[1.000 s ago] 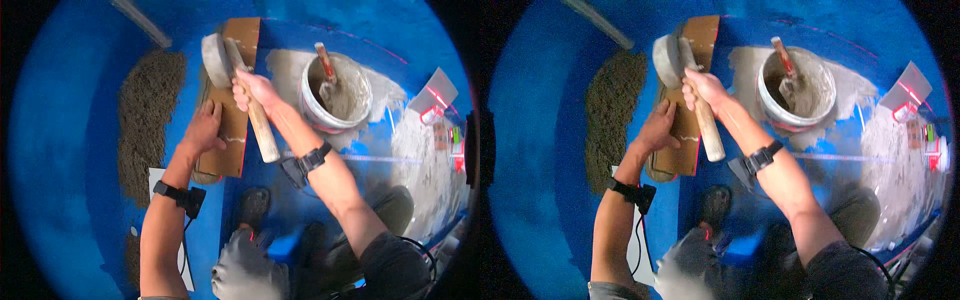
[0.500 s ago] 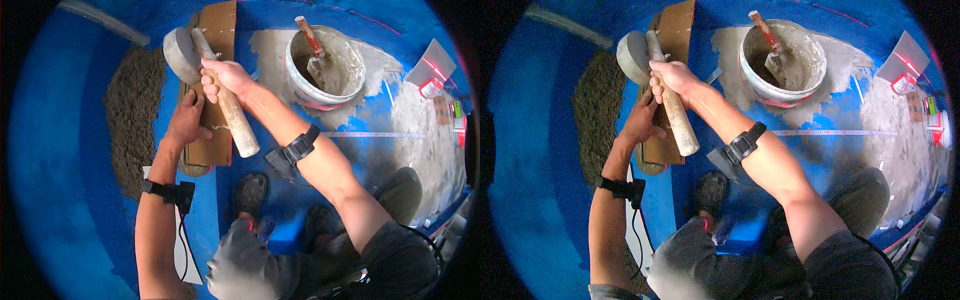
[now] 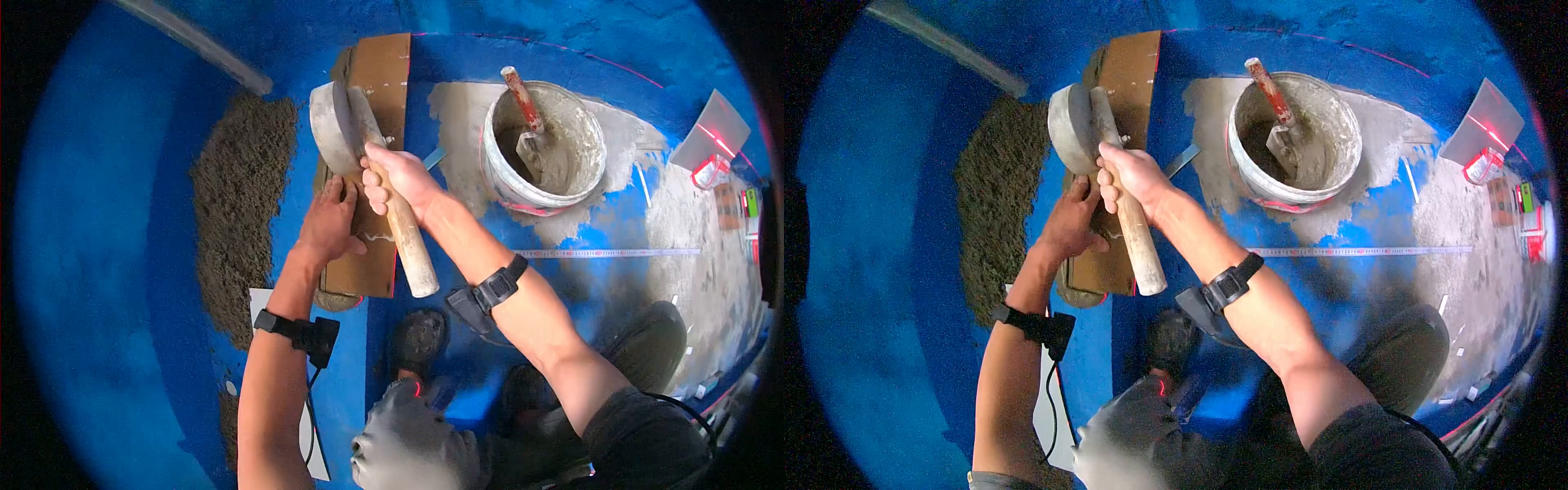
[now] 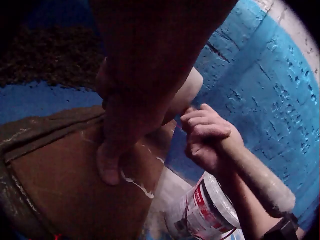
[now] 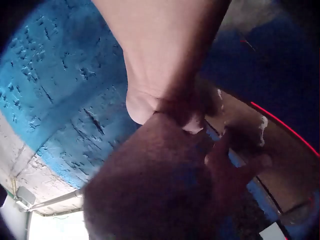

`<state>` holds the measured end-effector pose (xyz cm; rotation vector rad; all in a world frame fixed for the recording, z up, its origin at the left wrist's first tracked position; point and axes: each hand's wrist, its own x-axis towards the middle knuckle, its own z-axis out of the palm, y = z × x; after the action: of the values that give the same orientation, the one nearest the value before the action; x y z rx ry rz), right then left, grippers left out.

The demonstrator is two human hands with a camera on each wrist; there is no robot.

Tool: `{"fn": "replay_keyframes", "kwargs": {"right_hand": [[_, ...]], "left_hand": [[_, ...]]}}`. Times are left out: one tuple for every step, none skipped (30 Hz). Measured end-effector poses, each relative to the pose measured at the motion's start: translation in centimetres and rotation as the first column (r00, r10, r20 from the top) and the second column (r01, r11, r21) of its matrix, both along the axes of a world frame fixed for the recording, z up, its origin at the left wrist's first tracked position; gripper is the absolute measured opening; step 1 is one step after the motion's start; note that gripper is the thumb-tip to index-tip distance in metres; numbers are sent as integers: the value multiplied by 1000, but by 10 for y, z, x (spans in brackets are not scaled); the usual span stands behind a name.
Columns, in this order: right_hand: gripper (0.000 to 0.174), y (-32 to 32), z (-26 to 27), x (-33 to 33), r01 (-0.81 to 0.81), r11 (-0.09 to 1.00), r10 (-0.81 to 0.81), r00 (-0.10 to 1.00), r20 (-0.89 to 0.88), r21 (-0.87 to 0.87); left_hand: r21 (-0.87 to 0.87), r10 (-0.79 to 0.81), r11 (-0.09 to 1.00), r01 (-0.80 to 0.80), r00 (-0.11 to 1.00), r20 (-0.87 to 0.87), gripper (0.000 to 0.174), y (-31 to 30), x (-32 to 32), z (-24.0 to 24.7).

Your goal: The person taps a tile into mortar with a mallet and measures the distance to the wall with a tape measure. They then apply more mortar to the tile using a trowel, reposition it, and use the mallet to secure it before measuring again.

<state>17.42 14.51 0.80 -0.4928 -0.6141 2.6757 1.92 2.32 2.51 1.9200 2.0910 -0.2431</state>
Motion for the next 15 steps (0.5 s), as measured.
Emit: {"fn": "replay_keyframes", "kwargs": {"right_hand": [[34,1,5,-3,24,1000,-24,999,35,-15],[33,2,10,-6,49,998,-47,997,69,-30],[33,0,17,-6,64,997,-61,996,67,-44],[33,-4,19,-4,65,997,-62,996,65,-44],[34,-8,20,-1,58,997,-57,998,12,-42],[34,-10,20,0,50,998,-52,998,-45,-42],[34,-10,16,0,31,999,-33,999,-40,-32],[34,-10,11,-3,33,999,-34,999,-42,-33],[34,-8,10,-5,34,999,-33,999,7,-30],[34,-5,10,-6,35,999,-33,998,55,-26],[34,-2,10,-8,36,999,-35,998,52,-18],[34,0,16,-9,38,999,-37,997,71,-12],[33,1,21,-9,40,999,-39,995,91,-11],[33,1,24,-5,41,999,-41,995,88,-8],[32,1,34,6,-7,996,-3,994,109,86]], "left_hand": [[10,-3,1000,3,1000,-3,124,2,1,1],[-19,6,1000,-6,1000,17,124,3,2,1],[-52,16,999,-14,999,39,124,4,3,-1],[-53,15,999,-13,999,37,124,3,1,-3],[-20,-3,1000,4,999,48,124,2,0,-4],[9,-21,1000,20,998,56,123,0,-2,-4],[13,-35,999,35,998,44,123,-1,-4,-4],[12,-37,999,36,998,42,123,-1,-4,-4],[-32,-10,999,12,999,49,122,2,-1,-2],[-74,16,997,-12,998,53,122,6,1,2],[-67,13,998,-10,999,50,122,7,3,5],[-61,15,998,-13,999,28,122,6,5,6],[-60,16,998,-16,1000,7,123,4,6,6],[-57,15,998,-14,1000,5,123,3,6,6],[-77,30,997,-32,999,-25,123,5,9,9]]}}
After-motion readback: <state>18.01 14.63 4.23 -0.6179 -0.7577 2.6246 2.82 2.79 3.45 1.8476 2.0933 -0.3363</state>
